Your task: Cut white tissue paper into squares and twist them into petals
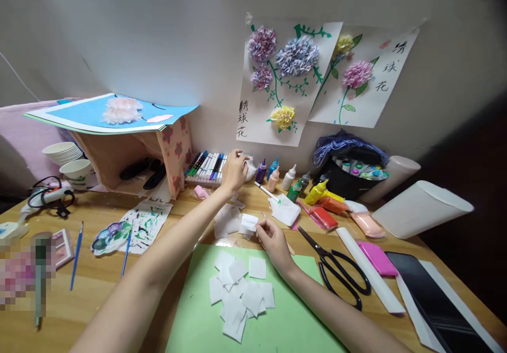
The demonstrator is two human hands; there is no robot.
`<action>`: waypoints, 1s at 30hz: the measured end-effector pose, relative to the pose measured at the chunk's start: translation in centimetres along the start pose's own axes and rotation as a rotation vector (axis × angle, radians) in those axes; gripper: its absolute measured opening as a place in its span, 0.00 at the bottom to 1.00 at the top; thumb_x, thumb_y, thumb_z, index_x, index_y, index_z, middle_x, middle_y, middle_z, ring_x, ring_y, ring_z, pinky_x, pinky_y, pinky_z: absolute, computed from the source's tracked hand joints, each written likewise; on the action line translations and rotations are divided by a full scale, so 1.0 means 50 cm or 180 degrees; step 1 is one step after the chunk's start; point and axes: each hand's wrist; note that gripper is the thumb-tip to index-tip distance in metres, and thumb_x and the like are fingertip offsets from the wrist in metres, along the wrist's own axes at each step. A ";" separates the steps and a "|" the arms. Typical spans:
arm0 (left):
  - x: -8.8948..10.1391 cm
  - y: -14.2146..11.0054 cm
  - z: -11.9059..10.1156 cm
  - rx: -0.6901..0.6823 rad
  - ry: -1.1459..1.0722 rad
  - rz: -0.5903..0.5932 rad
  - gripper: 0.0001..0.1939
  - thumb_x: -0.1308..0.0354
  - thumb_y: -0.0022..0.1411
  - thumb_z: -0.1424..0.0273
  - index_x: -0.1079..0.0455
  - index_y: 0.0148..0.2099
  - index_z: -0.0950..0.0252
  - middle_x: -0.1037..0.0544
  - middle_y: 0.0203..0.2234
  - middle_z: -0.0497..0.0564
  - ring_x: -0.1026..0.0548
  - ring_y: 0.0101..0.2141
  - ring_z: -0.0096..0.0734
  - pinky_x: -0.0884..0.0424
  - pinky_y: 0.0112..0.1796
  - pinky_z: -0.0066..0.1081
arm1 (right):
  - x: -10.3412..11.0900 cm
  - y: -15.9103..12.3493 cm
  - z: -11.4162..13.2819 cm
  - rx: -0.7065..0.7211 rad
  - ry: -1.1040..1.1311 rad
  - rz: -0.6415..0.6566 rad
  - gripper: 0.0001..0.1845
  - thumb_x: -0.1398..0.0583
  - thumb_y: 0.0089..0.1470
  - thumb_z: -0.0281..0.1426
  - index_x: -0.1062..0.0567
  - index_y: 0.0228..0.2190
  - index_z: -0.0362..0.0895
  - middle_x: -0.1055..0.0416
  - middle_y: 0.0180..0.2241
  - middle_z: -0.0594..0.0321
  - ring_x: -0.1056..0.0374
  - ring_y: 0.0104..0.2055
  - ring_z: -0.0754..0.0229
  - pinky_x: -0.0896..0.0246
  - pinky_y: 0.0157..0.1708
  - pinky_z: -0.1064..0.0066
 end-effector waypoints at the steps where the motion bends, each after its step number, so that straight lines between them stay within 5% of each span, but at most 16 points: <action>1: 0.019 -0.028 -0.012 -0.0138 0.0030 -0.0024 0.10 0.51 0.60 0.76 0.30 0.40 0.65 0.30 0.44 0.56 0.32 0.46 0.38 0.37 0.46 0.35 | 0.000 0.000 0.000 -0.0032 0.0003 0.0004 0.13 0.42 0.51 0.41 0.34 0.24 0.44 0.41 0.19 0.68 0.46 0.20 0.65 0.51 0.18 0.74; 6: 0.103 -0.208 -0.055 -0.0330 -0.0131 0.0587 0.04 0.49 0.61 0.71 0.33 0.37 0.63 0.29 0.32 0.50 0.31 0.37 0.33 0.36 0.38 0.31 | 0.001 0.001 0.002 -0.0126 0.0057 0.0007 0.14 0.41 0.50 0.42 0.33 0.25 0.44 0.40 0.18 0.69 0.45 0.20 0.65 0.50 0.19 0.74; 10: 0.114 -0.291 -0.053 -0.0154 -0.0122 0.0842 0.05 0.47 0.60 0.68 0.32 0.38 0.61 0.28 0.32 0.50 0.30 0.37 0.34 0.36 0.36 0.31 | 0.001 0.002 0.009 -0.0164 0.0032 0.0069 0.13 0.41 0.49 0.42 0.31 0.26 0.43 0.40 0.18 0.69 0.45 0.20 0.65 0.50 0.19 0.74; 30: 0.079 -0.303 -0.031 0.0379 -0.0495 0.0820 0.08 0.42 0.56 0.65 0.27 0.29 0.63 0.28 0.24 0.48 0.32 0.26 0.25 0.39 0.27 0.27 | 0.006 -0.001 0.012 -0.0260 -0.0044 0.0517 0.13 0.42 0.52 0.39 0.25 0.26 0.42 0.35 0.19 0.66 0.43 0.21 0.66 0.50 0.21 0.74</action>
Point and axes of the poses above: each hand's wrist, its own y-axis towards the middle knuckle, its own x-axis out of the back of the hand, z = x × y
